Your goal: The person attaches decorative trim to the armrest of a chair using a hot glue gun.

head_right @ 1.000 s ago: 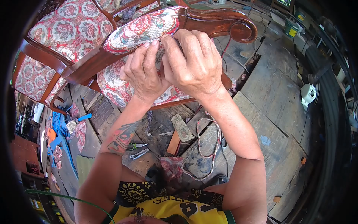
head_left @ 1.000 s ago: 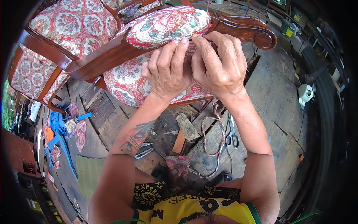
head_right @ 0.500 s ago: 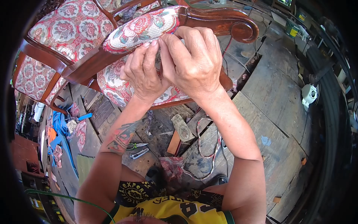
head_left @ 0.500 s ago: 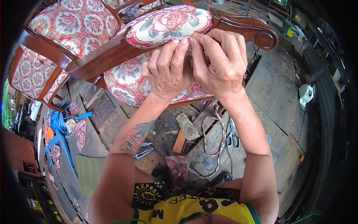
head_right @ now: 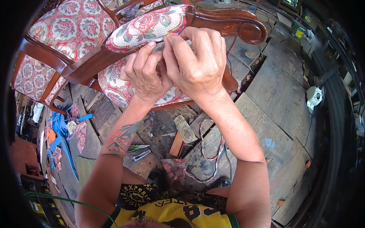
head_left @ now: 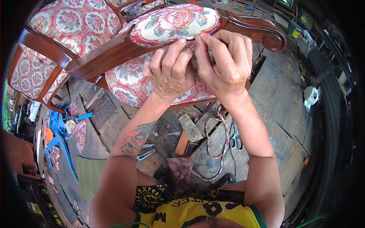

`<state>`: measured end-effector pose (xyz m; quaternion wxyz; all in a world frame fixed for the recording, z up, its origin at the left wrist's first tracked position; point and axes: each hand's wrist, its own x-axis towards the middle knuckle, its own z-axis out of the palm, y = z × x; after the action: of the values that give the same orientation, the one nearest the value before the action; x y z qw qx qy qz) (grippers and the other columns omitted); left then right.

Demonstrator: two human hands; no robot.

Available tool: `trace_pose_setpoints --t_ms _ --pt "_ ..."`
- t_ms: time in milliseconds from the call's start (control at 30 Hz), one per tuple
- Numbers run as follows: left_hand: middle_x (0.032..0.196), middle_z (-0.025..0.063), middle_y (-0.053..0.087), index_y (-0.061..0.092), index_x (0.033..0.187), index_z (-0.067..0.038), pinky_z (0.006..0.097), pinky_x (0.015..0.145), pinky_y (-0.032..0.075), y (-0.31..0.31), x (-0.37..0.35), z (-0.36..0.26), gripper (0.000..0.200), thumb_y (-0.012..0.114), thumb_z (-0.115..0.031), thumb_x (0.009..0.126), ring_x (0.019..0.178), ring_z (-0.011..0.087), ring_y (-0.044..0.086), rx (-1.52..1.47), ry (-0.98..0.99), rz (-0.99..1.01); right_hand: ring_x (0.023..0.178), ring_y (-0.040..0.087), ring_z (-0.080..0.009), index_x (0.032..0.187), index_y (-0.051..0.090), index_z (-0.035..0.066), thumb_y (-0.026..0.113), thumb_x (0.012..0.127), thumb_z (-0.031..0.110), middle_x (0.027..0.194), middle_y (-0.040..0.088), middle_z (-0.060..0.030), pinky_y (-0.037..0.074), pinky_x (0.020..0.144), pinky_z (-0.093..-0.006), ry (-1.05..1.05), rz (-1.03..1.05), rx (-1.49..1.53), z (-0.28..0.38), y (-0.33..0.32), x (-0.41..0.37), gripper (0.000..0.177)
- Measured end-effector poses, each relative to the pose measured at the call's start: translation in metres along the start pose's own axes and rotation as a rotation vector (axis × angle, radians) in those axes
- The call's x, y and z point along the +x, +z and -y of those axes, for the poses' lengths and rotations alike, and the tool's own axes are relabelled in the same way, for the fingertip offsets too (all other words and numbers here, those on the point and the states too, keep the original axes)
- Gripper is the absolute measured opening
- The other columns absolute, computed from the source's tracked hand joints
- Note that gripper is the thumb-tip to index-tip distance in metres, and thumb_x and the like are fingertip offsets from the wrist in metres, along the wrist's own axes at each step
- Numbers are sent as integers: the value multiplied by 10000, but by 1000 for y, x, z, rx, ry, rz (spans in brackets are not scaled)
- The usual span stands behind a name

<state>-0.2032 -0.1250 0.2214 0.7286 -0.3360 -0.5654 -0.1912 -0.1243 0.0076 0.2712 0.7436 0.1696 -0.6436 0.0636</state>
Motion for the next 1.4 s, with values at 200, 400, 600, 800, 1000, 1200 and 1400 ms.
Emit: trace_pose_setpoints --t_ms 200,400,600,800,1000,1200,1400 --pt "1276 -126 646 587 1149 -251 358 950 257 -2 0 2 329 684 -140 854 1112 136 510 -24 -6 6 835 580 -235 945 733 109 840 718 81 911 634 -41 431 713 -380 0 7 -29 2 0 1 252" --pt "1084 -22 683 588 1133 -148 344 898 359 -15 5 -9 315 759 -78 878 961 125 557 -326 -231 -19 828 582 -214 947 739 122 850 704 80 886 635 -18 406 731 -364 37 9 -55 7 1 1 271" --pt "1016 96 690 562 1176 15 263 702 506 -11 17 -29 311 753 -101 959 851 102 620 -1201 -1139 54 813 584 -204 942 742 117 855 701 69 885 631 -16 403 735 -362 42 20 -63 8 0 2 271" --pt "1111 103 718 646 1176 55 285 883 537 -6 30 -19 247 725 -67 976 991 135 669 -1526 -1163 28 812 589 -208 902 749 105 865 685 48 879 631 -29 413 733 -352 27 27 -72 8 -1 3 252" --pt "1071 98 726 670 1139 59 280 879 519 -4 26 -18 211 714 -80 986 995 118 654 -1435 -1094 -43 811 600 -217 896 749 92 869 678 25 869 638 -38 432 743 -354 48 22 -118 14 1 3 257" --pt "1110 110 714 638 1174 61 285 880 518 1 22 -19 245 703 -95 997 1001 128 650 -1392 -1046 -57 828 607 -229 900 751 84 866 672 14 879 644 -44 441 773 -361 60 -52 -117 14 7 -1 264" --pt "1132 116 710 627 1189 55 301 909 528 2 22 -21 285 747 -74 964 1027 144 658 -1457 -1092 -89 855 608 -241 905 766 79 867 665 19 903 646 -49 440 804 -378 71 -76 -118 14 9 -7 267"
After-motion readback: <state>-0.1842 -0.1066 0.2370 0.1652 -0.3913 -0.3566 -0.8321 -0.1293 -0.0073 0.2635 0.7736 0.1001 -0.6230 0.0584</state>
